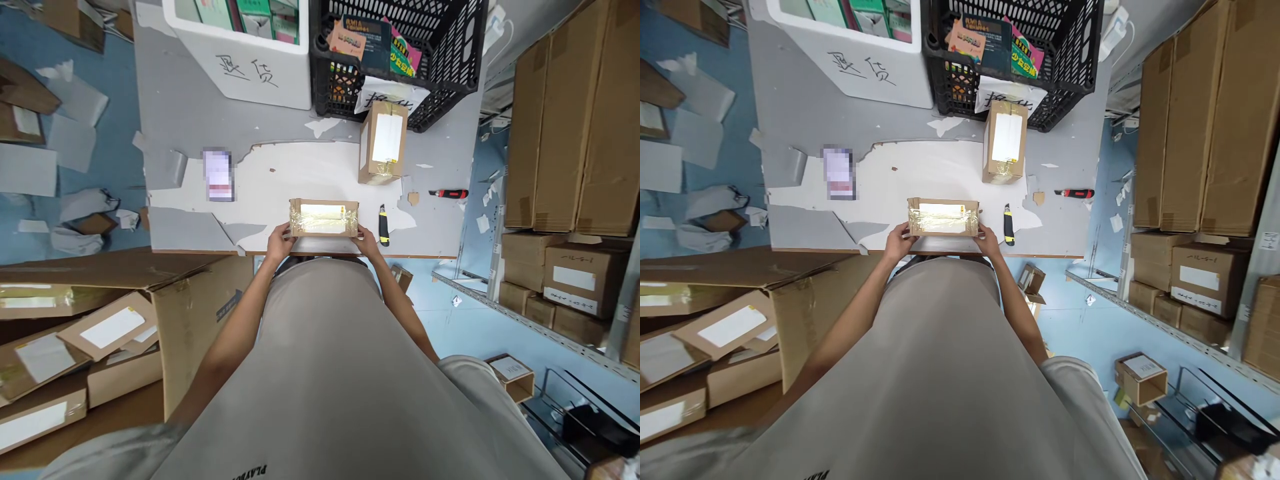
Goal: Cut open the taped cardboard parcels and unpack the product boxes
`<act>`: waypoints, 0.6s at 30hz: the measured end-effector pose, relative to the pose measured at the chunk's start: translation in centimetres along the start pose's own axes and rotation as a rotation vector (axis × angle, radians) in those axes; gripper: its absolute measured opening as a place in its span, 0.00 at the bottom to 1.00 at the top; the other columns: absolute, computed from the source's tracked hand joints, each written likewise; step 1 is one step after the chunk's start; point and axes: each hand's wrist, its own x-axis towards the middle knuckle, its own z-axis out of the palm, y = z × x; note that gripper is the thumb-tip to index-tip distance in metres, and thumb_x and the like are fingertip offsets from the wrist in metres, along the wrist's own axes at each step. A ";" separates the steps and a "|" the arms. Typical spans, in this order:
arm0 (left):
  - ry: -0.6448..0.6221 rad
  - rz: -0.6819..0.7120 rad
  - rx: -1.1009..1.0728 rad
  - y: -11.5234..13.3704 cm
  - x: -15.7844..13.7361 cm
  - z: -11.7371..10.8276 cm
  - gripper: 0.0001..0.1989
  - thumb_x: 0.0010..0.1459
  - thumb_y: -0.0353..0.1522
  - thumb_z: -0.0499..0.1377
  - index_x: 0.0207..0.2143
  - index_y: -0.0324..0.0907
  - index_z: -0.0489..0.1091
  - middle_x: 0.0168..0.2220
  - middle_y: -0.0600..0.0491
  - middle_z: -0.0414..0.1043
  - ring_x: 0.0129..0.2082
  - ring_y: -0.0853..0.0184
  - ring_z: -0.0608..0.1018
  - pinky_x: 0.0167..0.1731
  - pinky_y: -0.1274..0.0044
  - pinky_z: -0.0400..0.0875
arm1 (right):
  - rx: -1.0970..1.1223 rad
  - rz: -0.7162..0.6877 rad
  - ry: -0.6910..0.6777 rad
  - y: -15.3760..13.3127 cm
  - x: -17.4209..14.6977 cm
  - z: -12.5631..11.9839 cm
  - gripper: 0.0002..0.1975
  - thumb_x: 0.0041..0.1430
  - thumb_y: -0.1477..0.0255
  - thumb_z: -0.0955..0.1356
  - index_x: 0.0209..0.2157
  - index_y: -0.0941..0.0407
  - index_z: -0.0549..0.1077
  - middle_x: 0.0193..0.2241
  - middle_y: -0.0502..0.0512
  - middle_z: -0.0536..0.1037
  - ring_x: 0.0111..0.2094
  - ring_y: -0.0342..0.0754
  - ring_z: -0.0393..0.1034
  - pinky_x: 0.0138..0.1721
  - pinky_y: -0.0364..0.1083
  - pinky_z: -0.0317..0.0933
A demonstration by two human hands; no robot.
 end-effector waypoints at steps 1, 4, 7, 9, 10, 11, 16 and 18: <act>-0.002 0.024 -0.005 0.2 -0.1 0.0 0.31 0.54 0.29 0.66 0.62 0.39 0.83 0.68 0.39 0.81 0.66 0.47 0.83 0.66 0.58 0.83 | 0.009 -0.009 -0.005 -0.1 -0.2 0.1 0.29 0.56 0.68 0.77 0.60 0.51 0.87 0.52 0.57 0.89 0.52 0.59 0.83 0.66 0.61 0.77; -0.004 0.075 -0.048 0.9 -0.5 -0.6 0.25 0.54 0.31 0.68 0.55 0.42 0.86 0.71 0.43 0.79 0.71 0.48 0.79 0.67 0.61 0.82 | 0.057 -0.023 -0.009 -0.7 -0.9 -0.1 0.23 0.58 0.60 0.79 0.54 0.51 0.89 0.56 0.60 0.87 0.61 0.63 0.80 0.65 0.61 0.78; 0.015 0.105 -0.116 1.7 -0.6 -1.6 0.20 0.57 0.38 0.70 0.51 0.42 0.88 0.72 0.42 0.77 0.72 0.47 0.79 0.67 0.62 0.82 | 0.111 -0.069 -0.011 -1.7 -1.4 -1.0 0.25 0.63 0.49 0.78 0.53 0.51 0.89 0.56 0.62 0.86 0.61 0.62 0.80 0.64 0.59 0.78; 0.041 0.132 -0.143 2.1 -0.4 -2.0 0.20 0.60 0.43 0.71 0.49 0.42 0.89 0.71 0.41 0.79 0.71 0.47 0.80 0.68 0.60 0.81 | 0.090 -0.100 0.009 -2.3 -1.4 -1.3 0.29 0.65 0.42 0.77 0.51 0.52 0.89 0.54 0.63 0.86 0.59 0.61 0.80 0.64 0.59 0.78; 0.054 0.137 -0.139 2.3 -0.2 -2.2 0.19 0.62 0.44 0.70 0.48 0.42 0.89 0.69 0.41 0.81 0.70 0.47 0.80 0.69 0.60 0.80 | 0.061 -0.106 0.017 -2.5 -1.3 -1.3 0.30 0.66 0.40 0.76 0.49 0.52 0.89 0.52 0.63 0.86 0.57 0.61 0.80 0.64 0.59 0.78; 0.063 0.129 -0.122 2.4 0.0 -2.2 0.18 0.62 0.45 0.70 0.46 0.42 0.89 0.66 0.41 0.83 0.69 0.47 0.81 0.70 0.59 0.78 | 0.023 -0.103 0.015 -2.7 -1.1 -1.3 0.30 0.67 0.40 0.75 0.47 0.52 0.89 0.50 0.63 0.86 0.56 0.61 0.81 0.65 0.59 0.77; 0.014 -0.054 -0.035 1.4 0.9 -1.9 0.18 0.64 0.47 0.68 0.39 0.42 0.87 0.49 0.45 0.90 0.58 0.47 0.87 0.68 0.60 0.79 | -0.088 -0.030 -0.014 -2.1 -0.6 -0.7 0.22 0.72 0.48 0.73 0.45 0.52 0.88 0.52 0.63 0.88 0.56 0.61 0.83 0.68 0.61 0.75; -0.008 -0.091 -0.089 0.4 0.7 -1.8 0.22 0.67 0.50 0.64 0.43 0.41 0.86 0.50 0.43 0.90 0.55 0.50 0.88 0.63 0.61 0.82 | -0.042 -0.011 0.002 -1.4 -0.9 -0.7 0.23 0.75 0.51 0.69 0.51 0.52 0.88 0.56 0.63 0.89 0.59 0.60 0.83 0.69 0.61 0.75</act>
